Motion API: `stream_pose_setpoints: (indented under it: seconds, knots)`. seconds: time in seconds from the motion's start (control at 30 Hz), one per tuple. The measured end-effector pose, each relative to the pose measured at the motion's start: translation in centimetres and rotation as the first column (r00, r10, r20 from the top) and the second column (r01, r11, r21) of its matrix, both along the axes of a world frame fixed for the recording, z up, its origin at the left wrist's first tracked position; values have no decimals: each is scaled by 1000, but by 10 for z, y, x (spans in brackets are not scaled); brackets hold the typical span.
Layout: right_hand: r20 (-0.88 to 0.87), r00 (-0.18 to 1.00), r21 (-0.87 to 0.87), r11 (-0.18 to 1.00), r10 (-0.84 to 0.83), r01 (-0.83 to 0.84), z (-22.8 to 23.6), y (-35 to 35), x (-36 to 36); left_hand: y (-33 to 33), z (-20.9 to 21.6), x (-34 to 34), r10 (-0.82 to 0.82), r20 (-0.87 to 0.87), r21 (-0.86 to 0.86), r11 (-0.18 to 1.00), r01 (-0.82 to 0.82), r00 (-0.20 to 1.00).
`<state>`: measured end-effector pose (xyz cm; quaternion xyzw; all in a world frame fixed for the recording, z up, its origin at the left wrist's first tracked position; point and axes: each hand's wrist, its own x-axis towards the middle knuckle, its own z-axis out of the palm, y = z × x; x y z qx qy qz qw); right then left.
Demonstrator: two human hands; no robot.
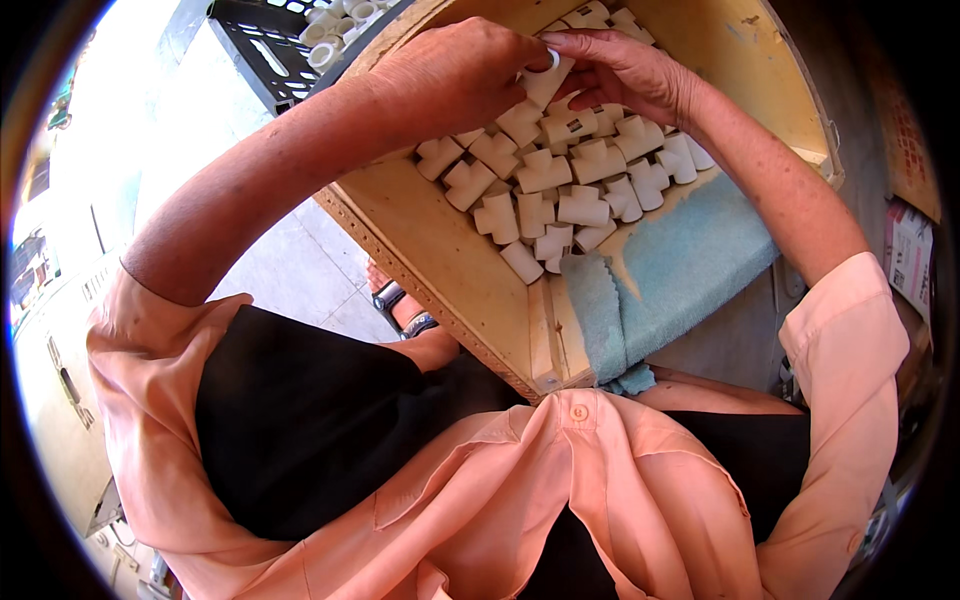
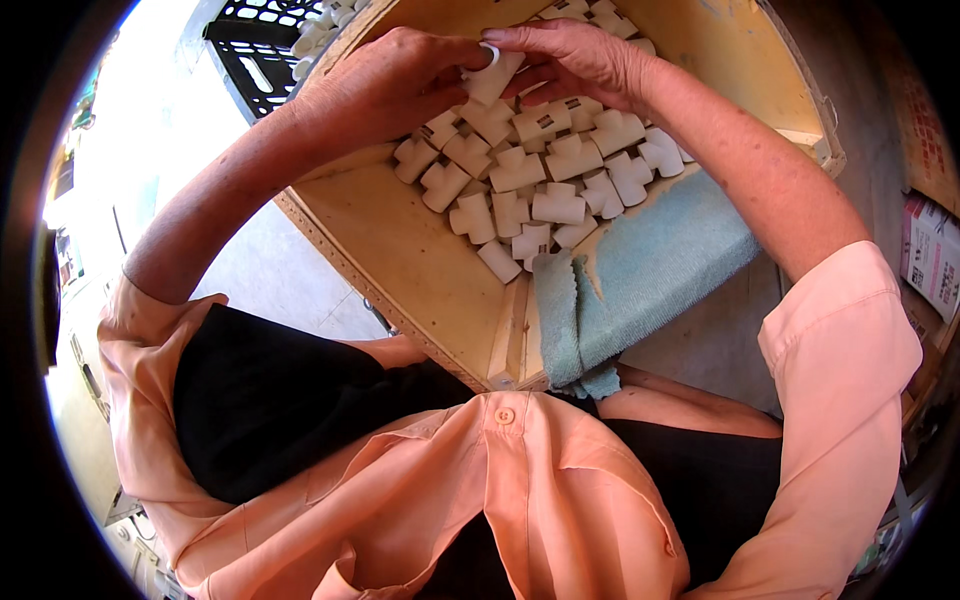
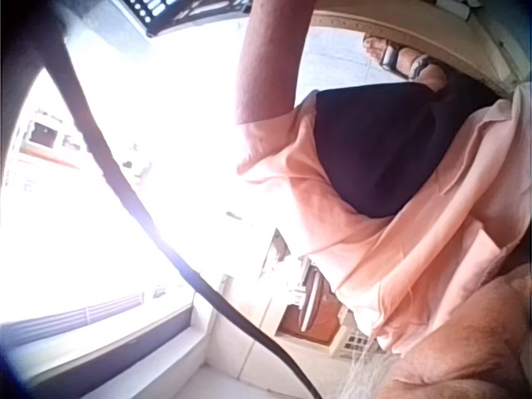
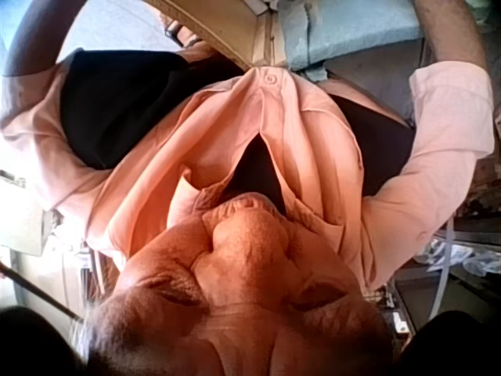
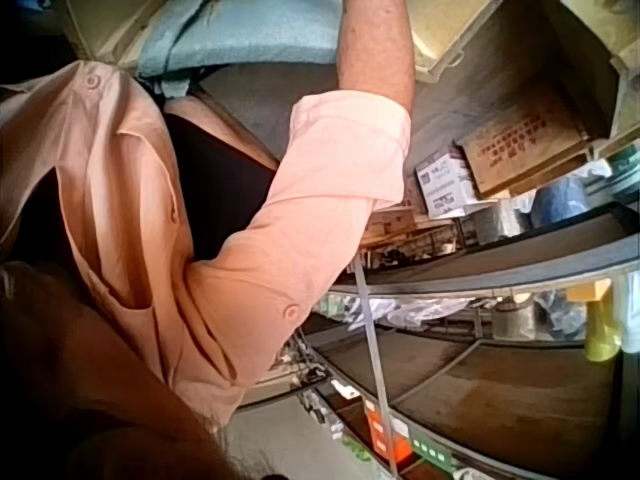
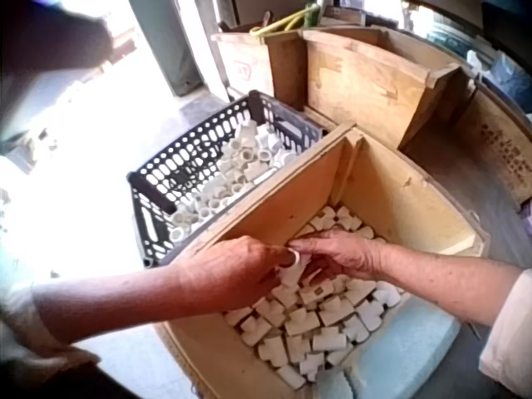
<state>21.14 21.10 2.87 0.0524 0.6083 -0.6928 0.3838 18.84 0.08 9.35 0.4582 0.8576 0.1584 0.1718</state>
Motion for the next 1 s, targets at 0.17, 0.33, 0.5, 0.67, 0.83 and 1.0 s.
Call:
stream_pose_setpoints:
  seconds: [0.17,0.33,0.5,0.67,0.83,1.0]
  knots:
    - [-36,998,239,969,-52,59,-18,11,-10,2,8,-5,18,-14,105,994,-16,1000]
    - [4,997,387,920,-78,71,-32,2,-14,1,29,-16,-125,-66,375,917,140,990]
    - [16,998,358,933,-55,45,-41,-13,-17,-3,32,-21,-124,-300,394,887,241,946]
    - [-122,992,206,977,-38,63,-57,-27,-23,-12,25,-21,-112,-329,355,906,233,938]
    - [-397,887,405,912,235,-60,-119,-35,-39,-12,9,-29,-165,-352,381,874,302,921]
    - [-513,807,622,775,293,114,-111,-37,-30,-16,9,-27,-155,-307,387,881,272,939]
